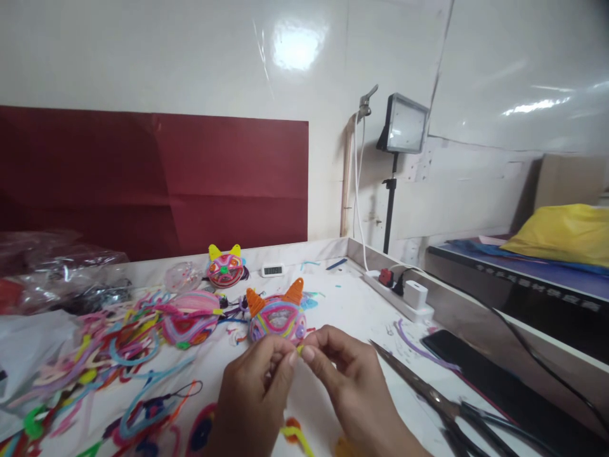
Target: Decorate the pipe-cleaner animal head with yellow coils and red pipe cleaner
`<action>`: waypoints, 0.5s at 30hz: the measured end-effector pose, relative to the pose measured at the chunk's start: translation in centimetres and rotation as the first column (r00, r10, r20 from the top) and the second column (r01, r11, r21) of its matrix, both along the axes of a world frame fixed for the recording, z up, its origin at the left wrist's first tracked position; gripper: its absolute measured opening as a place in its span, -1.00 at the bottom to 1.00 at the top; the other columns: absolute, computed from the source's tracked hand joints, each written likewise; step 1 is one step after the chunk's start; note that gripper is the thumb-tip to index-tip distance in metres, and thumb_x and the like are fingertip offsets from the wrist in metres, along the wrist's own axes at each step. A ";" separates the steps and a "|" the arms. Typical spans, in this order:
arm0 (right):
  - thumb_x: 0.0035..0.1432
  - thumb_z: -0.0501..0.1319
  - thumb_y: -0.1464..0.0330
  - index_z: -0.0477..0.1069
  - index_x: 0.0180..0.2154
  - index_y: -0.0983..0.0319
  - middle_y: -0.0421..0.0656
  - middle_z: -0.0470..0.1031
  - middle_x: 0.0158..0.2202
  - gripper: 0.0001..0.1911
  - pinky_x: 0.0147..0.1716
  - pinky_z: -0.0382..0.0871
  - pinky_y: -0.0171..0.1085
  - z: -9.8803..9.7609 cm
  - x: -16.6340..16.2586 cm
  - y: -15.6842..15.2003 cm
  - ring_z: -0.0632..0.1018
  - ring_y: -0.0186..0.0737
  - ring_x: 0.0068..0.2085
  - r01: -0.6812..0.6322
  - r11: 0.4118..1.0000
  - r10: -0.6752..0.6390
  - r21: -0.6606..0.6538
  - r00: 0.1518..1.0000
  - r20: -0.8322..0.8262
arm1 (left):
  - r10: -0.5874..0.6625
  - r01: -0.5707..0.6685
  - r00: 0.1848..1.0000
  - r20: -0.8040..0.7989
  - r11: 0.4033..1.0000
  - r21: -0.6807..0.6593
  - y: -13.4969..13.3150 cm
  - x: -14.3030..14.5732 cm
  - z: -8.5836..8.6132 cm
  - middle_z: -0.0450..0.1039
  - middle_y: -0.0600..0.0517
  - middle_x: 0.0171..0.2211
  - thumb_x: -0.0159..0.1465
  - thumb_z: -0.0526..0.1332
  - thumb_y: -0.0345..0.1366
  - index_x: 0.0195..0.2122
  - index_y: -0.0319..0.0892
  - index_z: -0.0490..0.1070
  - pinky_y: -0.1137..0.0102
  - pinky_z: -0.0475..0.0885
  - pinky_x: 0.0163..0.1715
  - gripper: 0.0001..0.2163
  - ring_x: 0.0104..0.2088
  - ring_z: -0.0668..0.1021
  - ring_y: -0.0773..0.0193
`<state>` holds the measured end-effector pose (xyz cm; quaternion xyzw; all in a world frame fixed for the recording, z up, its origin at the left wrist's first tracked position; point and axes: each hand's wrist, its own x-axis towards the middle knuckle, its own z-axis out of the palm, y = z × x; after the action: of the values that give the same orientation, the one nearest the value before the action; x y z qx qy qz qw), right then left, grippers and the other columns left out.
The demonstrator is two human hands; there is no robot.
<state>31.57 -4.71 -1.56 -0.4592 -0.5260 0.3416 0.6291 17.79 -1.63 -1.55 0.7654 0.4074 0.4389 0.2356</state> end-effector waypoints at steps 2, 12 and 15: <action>-0.02 0.33 0.13 0.46 -0.45 0.27 -0.20 0.44 -0.52 -0.68 -0.39 0.27 -0.30 -0.2 -0.3 0.1 0.41 -0.25 -0.42 -0.040 0.998 0.033 -0.039 0.987 -0.156 | 0.005 -0.002 0.999 0.053 0.999 -0.040 -0.1 0.3 -0.1 0.19 0.25 -0.77 0.25 0.09 -0.18 -0.44 -0.09 0.40 0.55 0.19 -0.81 -0.81 -0.79 0.30 0.40; 0.20 0.20 0.37 0.57 -0.25 0.17 -0.17 0.55 -0.32 -0.84 -0.27 0.31 -0.32 0.4 1.1 0.5 0.50 -0.25 -0.29 -0.105 0.980 0.057 0.171 0.963 0.262 | 0.032 -0.030 0.999 -0.029 0.996 0.089 0.2 -0.1 0.8 0.41 0.14 -0.62 0.24 0.10 -0.23 -0.47 -0.11 0.41 0.53 0.32 -0.65 -0.81 -0.61 0.47 0.33; 0.20 0.18 0.47 0.57 -0.27 0.18 -0.16 0.52 -0.36 -0.82 -0.30 0.31 -0.32 0.6 1.5 0.3 0.50 -0.26 -0.31 -0.122 0.950 -0.019 0.287 0.896 0.443 | 0.031 -0.019 0.997 -0.075 0.988 0.154 0.1 -0.1 1.0 0.45 0.11 -0.58 0.25 0.09 -0.27 -0.47 -0.12 0.40 0.51 0.37 -0.59 -0.81 -0.54 0.52 0.29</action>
<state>33.03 -4.40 -0.92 -0.4065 -0.7134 0.1595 0.5481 17.64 -1.55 -0.52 0.7925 0.3908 0.4419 0.1546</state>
